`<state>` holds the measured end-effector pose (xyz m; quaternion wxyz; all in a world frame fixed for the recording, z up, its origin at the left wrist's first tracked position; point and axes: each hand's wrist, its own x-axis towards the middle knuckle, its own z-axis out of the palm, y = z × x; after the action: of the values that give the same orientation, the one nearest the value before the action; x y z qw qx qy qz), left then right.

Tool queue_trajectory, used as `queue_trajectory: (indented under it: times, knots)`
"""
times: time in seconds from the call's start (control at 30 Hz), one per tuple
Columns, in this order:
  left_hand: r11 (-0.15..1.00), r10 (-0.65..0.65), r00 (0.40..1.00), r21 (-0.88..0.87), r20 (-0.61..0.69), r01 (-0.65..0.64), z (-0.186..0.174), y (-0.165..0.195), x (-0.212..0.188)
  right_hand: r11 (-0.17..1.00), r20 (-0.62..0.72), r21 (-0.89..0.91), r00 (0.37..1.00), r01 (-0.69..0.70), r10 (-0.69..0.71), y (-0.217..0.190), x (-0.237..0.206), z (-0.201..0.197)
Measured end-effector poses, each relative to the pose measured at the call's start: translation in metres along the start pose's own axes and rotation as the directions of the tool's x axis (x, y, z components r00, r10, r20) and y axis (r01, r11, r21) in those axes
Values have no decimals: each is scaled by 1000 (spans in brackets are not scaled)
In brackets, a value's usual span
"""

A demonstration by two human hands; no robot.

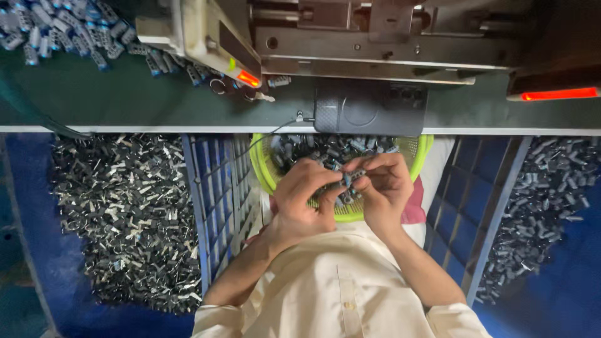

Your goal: The person repeatedly picks small cylindrical components and metal rings from a green basket, inserts the components into a machine slot, and collects the assembled keychains. The process continues in a steady loop throughout the clip.

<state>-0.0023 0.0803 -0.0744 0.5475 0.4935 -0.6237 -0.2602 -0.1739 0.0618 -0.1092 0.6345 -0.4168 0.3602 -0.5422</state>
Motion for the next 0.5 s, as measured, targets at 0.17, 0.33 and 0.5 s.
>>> queue_trajectory:
  times: [0.17,0.33,0.5]
  knots:
    - [924,283,958,251,53,-287,-9,7,21,975,4,164,989,-150,151,11,8,-2]
    - [902,307,952,319,-3,-290,-33,35,12,652,99,569,829,-501,551,-3,21,-6]
    - [952,-133,980,254,-149,168,-22,13,0,971,41,-24,970,239,-238,-61,84,11]
